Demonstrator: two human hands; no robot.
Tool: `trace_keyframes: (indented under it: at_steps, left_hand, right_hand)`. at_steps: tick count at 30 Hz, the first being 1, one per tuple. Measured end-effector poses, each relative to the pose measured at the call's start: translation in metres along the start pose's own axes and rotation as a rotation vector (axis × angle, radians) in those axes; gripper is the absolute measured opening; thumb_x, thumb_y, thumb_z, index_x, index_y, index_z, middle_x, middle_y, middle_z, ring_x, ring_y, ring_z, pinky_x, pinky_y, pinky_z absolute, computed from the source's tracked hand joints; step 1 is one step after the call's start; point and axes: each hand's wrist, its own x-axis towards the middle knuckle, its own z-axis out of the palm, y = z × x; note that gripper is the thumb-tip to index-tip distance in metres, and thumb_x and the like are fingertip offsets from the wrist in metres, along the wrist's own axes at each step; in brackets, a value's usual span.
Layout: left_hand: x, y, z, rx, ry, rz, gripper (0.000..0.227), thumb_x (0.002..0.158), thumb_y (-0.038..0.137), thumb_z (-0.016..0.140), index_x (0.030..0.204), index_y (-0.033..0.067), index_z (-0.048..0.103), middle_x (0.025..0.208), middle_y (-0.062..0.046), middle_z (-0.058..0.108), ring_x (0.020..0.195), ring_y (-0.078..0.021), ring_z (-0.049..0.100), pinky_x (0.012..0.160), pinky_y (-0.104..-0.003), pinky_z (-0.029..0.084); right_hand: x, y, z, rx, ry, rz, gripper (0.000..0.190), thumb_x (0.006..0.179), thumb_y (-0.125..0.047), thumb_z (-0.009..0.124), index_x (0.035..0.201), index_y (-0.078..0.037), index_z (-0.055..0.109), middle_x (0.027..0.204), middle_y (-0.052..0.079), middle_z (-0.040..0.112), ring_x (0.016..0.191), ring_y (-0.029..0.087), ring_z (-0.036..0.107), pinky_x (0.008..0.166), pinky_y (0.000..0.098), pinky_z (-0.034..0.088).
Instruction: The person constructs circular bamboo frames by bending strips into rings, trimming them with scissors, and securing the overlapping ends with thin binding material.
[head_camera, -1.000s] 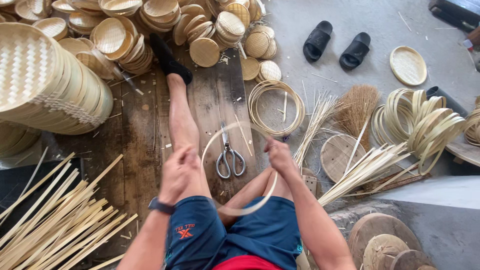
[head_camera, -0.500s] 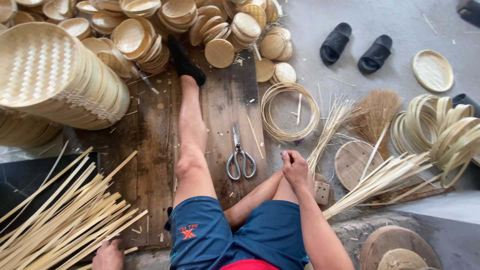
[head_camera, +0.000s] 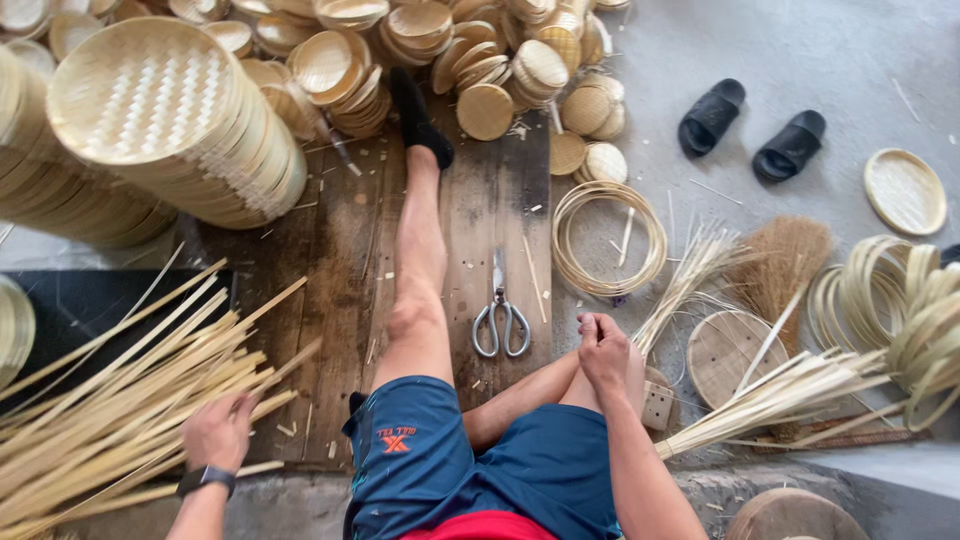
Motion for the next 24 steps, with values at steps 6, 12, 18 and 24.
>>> trace_keyframes:
  at_steps: [6,12,18,24]
  left_hand:
    - [0.034,0.185,-0.013,-0.582,0.005,0.458,0.01,0.083,0.01,0.078,0.093,0.0101,0.075,0.097,-0.007,0.072,0.08,-0.0199,0.07,0.066,-0.03,0.058]
    - [0.041,0.244,-0.021,-0.654,-0.267,0.433,0.029,0.09,0.022,0.075,0.116,0.0105,0.075,0.102,-0.008,0.075,0.087,-0.0223,0.073,0.074,-0.034,0.059]
    - [0.08,0.068,-0.072,-0.322,-0.808,-0.105,0.03,0.086,0.037,0.072,0.105,0.0176,0.084,0.091,0.001,0.082,0.076,-0.0123,0.073,0.07,-0.03,0.06]
    - [0.066,-0.008,-0.098,-0.344,-0.656,-0.496,0.026,0.081,0.024,0.083,0.105,0.0127,0.082,0.087,-0.008,0.077,0.082,-0.021,0.073,0.077,-0.038,0.059]
  right_hand:
    - [-0.045,-0.088,0.087,0.714,-0.6,0.195,0.035,0.093,-0.012,0.07,0.127,-0.006,0.066,0.087,0.003,0.066,0.066,0.009,0.064,0.059,0.0236,0.051]
    - [0.007,-0.114,0.054,0.733,-0.142,0.167,0.019,0.1,-0.014,0.067,0.11,0.001,0.074,0.074,0.006,0.072,0.06,0.012,0.066,0.058,0.0272,0.055]
    - [0.068,-0.069,-0.074,0.676,0.64,0.19,0.025,0.099,-0.006,0.069,0.122,-0.006,0.059,0.1,0.004,0.07,0.076,0.013,0.072,0.064,0.0303,0.065]
    - [0.065,-0.056,-0.086,0.991,0.767,0.215,0.025,0.107,-0.011,0.056,0.132,-0.011,0.053,0.092,0.006,0.063,0.076,0.018,0.071,0.064,0.0327,0.065]
